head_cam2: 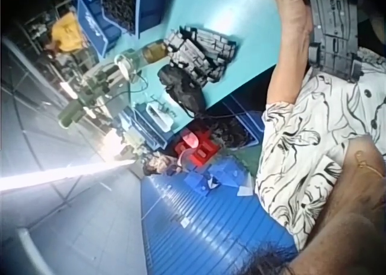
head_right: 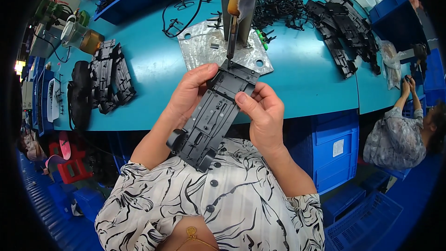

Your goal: The person is assembling plastic toy car chassis parts using a soldering iron to fuse components at a factory workbench.

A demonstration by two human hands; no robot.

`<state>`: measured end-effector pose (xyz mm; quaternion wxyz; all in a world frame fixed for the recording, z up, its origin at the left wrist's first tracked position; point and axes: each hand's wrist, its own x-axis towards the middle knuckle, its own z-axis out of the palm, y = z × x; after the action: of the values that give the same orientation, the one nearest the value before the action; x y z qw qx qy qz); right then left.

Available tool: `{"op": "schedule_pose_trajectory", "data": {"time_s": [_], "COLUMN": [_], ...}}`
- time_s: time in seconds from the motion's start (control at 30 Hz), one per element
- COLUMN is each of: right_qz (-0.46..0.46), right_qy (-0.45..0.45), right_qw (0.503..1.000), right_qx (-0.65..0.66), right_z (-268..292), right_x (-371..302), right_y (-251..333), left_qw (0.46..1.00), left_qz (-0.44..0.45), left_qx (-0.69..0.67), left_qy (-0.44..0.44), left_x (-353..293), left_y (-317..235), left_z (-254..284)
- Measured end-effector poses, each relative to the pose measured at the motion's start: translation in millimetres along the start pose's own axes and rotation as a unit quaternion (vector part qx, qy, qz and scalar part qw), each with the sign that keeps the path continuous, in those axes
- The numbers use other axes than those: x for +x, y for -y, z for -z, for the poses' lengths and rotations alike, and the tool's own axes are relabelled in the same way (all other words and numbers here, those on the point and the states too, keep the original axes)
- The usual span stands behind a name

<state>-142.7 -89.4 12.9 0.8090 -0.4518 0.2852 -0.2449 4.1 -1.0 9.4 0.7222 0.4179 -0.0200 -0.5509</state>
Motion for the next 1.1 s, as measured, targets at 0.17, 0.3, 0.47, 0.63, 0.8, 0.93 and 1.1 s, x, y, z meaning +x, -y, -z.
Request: {"op": "schedule_pose_trajectory", "data": {"time_s": [0.17,0.3,0.47,0.63,0.8,0.93,1.1], "right_qz": [0.003,-0.002,-0.01,-0.021,-0.029,-0.029,-0.032], "right_qy": [-0.002,-0.01,-0.014,0.006,0.01,0.003,0.011], "right_qw": [1.0,1.0,1.0,1.0,0.999,0.999,0.999], "right_qx": [0.0,0.018,0.02,0.013,0.022,0.032,0.039], "right_z": [-1,-3,-3,5,8,5,10], "right_x": [1,0,1,3,4,4,2], "right_y": [0,3,3,-3,-5,-4,-7], "left_qw": [1.0,1.0,1.0,0.999,0.999,0.999,0.999], "left_qz": [0.008,0.008,0.014,0.013,0.016,0.015,0.003], "left_qx": [0.001,0.009,0.015,0.026,0.022,0.024,0.033], "left_qy": [-0.005,-0.008,-0.015,-0.022,-0.026,-0.035,-0.02], "left_x": [-2,-4,-5,-4,-3,-2,-2], "left_y": [-3,-4,-6,-6,-6,-6,-4], "left_z": [-1,-3,-5,-5,-5,-5,-3]}}
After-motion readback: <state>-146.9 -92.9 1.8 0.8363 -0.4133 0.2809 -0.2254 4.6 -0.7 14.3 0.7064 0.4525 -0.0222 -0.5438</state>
